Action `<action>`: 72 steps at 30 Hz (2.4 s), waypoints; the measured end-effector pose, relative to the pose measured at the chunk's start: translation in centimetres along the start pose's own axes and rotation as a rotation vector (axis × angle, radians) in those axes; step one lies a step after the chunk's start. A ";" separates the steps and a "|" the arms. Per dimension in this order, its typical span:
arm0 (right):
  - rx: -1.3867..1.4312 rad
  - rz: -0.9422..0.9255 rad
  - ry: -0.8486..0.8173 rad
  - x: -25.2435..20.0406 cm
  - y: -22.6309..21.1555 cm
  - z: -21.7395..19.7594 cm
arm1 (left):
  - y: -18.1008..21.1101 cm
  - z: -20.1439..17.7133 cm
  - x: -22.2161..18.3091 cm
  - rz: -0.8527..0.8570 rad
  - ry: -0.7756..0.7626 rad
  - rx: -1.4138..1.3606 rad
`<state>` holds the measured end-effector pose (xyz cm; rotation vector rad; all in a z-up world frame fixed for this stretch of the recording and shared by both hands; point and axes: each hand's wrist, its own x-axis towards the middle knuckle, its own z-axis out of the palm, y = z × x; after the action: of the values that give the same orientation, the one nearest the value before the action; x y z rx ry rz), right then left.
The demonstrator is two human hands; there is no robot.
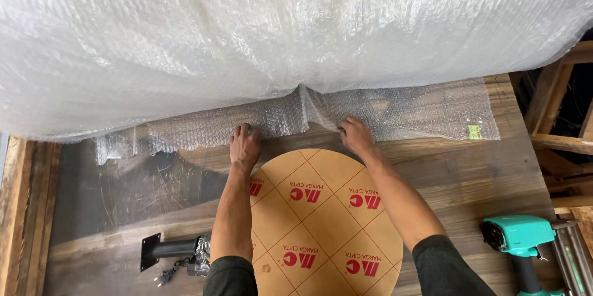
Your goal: The person wraps a circular sign with bubble wrap and secures it with tape and a small tool.
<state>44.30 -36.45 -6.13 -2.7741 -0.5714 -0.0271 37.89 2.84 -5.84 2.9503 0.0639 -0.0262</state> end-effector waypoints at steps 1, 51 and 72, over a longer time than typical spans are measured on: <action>0.010 -0.017 -0.006 -0.1 0.6 0.4 | -0.3 0.6 0.5 0.038 0.008 0.030; 1.261 0.749 0.255 -20.7 -11.1 -11.8 | -2.5 -15.1 -13.5 -0.536 -0.504 -0.756; 1.410 0.204 0.381 -15.6 -15.6 -14.9 | -9.2 -21.7 -20.6 -0.718 -0.189 -1.080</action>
<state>24.52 -33.33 11.44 -1.3753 -0.0797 -0.0710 17.20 15.14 14.15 1.7181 0.8095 -0.2707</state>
